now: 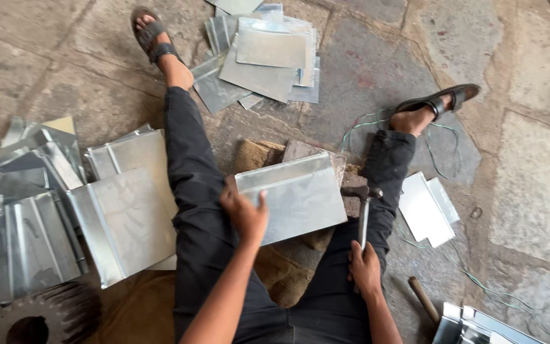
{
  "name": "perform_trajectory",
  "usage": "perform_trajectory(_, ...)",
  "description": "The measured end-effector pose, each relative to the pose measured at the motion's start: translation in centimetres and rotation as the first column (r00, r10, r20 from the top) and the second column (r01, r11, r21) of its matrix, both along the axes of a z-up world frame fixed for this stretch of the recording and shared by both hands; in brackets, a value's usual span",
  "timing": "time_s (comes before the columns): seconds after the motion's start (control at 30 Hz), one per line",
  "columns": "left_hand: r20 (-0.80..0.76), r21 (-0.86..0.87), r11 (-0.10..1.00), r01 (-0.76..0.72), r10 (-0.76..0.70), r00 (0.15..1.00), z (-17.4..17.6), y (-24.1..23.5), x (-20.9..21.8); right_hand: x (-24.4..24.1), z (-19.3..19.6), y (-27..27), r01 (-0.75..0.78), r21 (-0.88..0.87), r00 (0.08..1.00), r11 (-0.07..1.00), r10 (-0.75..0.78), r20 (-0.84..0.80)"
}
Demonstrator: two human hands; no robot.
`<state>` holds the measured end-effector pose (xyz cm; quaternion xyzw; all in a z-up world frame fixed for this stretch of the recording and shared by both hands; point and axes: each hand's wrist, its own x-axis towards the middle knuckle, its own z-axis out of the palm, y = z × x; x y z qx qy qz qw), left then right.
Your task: The person sits on the floor and uses a hammer to flatten and shape metal sheets against a block.
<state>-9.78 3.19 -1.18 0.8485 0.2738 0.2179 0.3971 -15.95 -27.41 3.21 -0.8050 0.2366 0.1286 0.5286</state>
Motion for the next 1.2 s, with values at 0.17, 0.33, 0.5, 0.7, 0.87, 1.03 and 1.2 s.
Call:
perform_trajectory(0.17,-0.216,-0.527,0.85,-0.003,-0.131,0.968,-2.2,2.1,0.2,2.3,-0.1,0.9,-0.06,-0.07,0.998,0.996,0.061,0.005)
perform_trajectory(0.33,-0.321,-0.168,0.984,0.051,-0.104,0.941,-0.8,4.1,2.9,0.3,1.8,1.2,-0.066,-0.096,0.997,0.993,0.068,0.019)
perform_trajectory(0.5,-0.348,-0.147,0.984,0.102,-0.148,0.926,1.1,4.7,3.8,-0.3,6.3,0.6,0.0,-0.028,0.99,1.0,0.004,0.138)
perform_trajectory(0.7,-0.37,-0.095,0.989,0.117,-0.144,0.918,1.1,4.4,3.6,3.0,16.6,-6.9,-0.374,0.648,0.561,0.664,-0.394,0.728)
perform_trajectory(0.87,-0.391,-0.146,0.984,0.1,-0.15,0.908,1.0,4.0,3.5,5.0,14.2,-6.4,-0.211,0.132,0.374,0.969,-0.044,0.926)
perform_trajectory(1.03,-0.308,-0.071,0.991,0.117,-0.133,0.942,-0.4,4.2,3.4,4.3,4.5,3.6,-0.221,0.057,0.856,0.974,0.165,0.491)
perform_trajectory(1.2,-0.229,0.07,0.994,0.088,-0.07,0.971,-1.6,4.5,4.3,3.3,8.9,4.0,0.019,0.291,0.999,0.957,-0.032,0.041)
